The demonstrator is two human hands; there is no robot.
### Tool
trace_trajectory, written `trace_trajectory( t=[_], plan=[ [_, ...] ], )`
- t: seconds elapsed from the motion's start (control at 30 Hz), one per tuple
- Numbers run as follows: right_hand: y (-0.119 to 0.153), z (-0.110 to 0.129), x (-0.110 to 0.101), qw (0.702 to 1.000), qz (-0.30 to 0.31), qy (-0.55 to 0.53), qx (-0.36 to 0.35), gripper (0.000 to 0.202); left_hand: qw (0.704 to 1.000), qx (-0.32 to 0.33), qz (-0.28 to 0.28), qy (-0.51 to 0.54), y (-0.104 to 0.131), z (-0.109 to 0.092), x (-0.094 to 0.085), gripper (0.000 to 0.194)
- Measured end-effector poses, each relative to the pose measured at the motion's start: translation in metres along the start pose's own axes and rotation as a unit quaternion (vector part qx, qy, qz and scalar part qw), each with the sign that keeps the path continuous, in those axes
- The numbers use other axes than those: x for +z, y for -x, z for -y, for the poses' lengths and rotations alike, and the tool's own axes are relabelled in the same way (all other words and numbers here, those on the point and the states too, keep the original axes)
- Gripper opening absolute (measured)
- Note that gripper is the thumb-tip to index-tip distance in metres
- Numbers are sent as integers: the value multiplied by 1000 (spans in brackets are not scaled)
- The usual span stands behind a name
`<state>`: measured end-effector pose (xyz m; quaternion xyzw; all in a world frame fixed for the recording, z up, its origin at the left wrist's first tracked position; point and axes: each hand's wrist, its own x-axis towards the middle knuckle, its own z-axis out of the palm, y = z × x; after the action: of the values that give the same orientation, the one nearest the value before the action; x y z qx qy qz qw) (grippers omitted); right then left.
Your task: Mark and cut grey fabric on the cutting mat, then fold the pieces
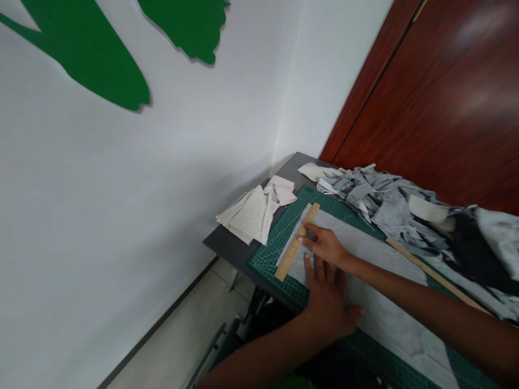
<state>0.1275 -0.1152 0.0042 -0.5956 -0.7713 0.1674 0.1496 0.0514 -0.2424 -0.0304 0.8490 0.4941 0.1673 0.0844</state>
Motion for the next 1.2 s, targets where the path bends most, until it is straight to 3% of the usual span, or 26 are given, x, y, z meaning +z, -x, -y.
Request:
trace_trajectory(
  t=[0.2,0.5,1.2],
  plan=[
    [-4,5,1,999,-19,13,22,68,1000,3,-10,-2,0,0,-2,90],
    [-9,-3,1,998,20,47,23,75,1000,1,1,-9,-1,-1,-2,90],
    [-9,-4,-3,999,15,42,22,73,1000,-1,13,-3,-1,-2,-3,91]
  ],
)
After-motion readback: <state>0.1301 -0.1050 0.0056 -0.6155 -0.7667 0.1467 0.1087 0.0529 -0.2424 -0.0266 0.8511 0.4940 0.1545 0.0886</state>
